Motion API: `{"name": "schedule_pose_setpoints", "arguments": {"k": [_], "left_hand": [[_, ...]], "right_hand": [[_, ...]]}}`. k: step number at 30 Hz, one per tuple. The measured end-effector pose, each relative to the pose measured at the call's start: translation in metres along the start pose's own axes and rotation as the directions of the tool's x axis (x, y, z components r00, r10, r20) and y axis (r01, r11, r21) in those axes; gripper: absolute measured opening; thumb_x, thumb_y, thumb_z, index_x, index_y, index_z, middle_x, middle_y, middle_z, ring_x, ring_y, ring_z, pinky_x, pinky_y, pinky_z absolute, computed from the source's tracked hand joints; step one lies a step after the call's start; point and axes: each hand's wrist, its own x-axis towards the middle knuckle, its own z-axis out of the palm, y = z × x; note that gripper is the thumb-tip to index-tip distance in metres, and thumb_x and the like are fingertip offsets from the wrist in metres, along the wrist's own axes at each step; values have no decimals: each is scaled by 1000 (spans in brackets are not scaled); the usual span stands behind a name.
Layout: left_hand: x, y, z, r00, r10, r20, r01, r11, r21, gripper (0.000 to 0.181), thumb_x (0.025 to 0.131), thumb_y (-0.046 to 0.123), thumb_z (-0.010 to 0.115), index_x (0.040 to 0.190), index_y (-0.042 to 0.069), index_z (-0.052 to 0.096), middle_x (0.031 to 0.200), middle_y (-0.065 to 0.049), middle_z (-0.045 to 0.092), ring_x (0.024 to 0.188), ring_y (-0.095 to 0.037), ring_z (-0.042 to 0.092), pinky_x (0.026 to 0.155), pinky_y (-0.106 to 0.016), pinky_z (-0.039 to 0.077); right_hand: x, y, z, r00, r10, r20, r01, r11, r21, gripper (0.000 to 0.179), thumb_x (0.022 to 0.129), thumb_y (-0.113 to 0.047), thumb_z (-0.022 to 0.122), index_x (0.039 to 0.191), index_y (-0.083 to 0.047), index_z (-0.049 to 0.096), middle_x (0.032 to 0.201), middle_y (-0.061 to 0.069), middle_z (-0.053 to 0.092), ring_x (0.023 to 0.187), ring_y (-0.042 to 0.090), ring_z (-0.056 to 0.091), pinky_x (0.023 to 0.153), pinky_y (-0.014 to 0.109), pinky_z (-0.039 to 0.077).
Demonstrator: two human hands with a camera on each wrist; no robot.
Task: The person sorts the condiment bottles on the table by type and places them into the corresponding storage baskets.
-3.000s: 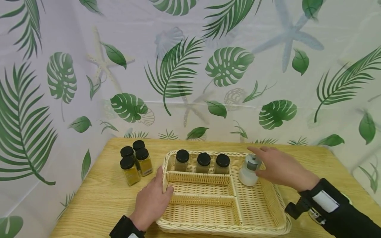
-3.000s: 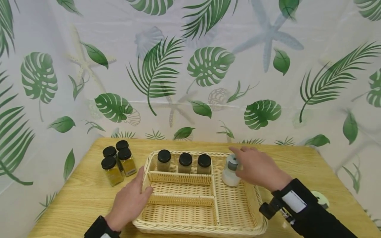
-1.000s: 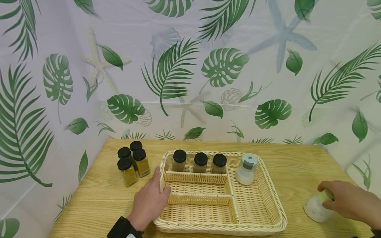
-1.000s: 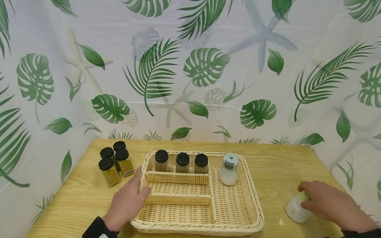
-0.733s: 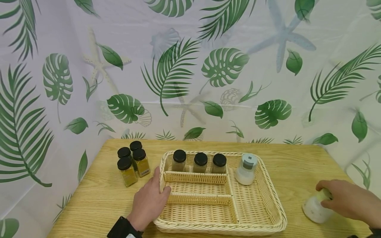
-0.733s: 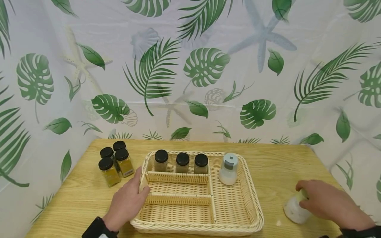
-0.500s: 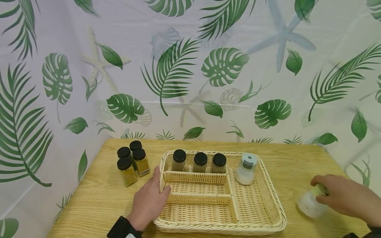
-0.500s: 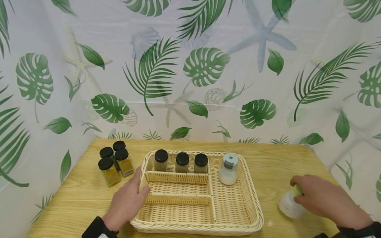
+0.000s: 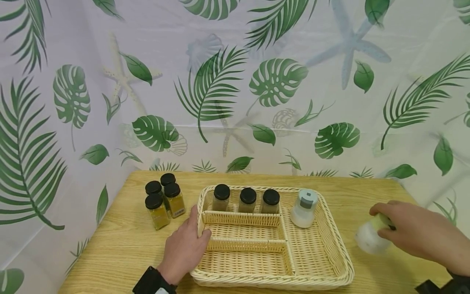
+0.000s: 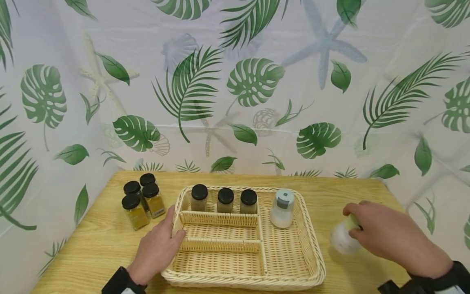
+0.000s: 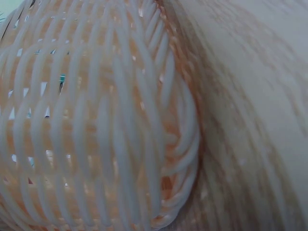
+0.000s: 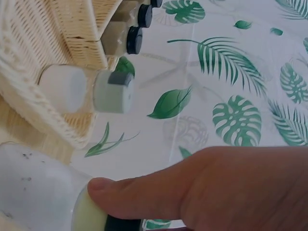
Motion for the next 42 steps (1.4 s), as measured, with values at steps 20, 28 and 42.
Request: {"name": "schedule_pose_setpoints", "arguments": {"k": [20, 28, 42], "left_hand": [[1, 1, -3, 1000, -17, 11, 17, 1000, 7, 74, 92, 40, 50, 152, 10, 20, 133, -16, 54, 99, -32, 59, 71, -53, 48], [1, 1, -2, 1000, -20, 24, 20, 1000, 4, 74, 92, 40, 50, 152, 9, 19, 135, -16, 52, 102, -32, 58, 74, -54, 48], [1, 1, -1, 1000, -14, 16, 14, 1000, 1, 74, 93, 40, 49, 152, 9, 19, 134, -15, 53, 99, -31, 59, 71, -52, 49]], "right_hand": [[3, -70, -38, 975, -189, -117, 190, 982, -2, 38, 74, -23, 79, 110, -16, 67, 96, 1, 64, 68, 9, 53, 52, 32, 43], [9, -94, -38, 964, -252, -91, 254, 967, 15, 38, 75, -20, 79, 110, -17, 66, 93, -3, 63, 68, 7, 52, 54, 32, 43], [25, -113, -4, 965, -258, -38, 260, 964, 52, 32, 74, -18, 78, 104, -18, 68, 95, -1, 64, 73, 8, 53, 58, 32, 47]]}}
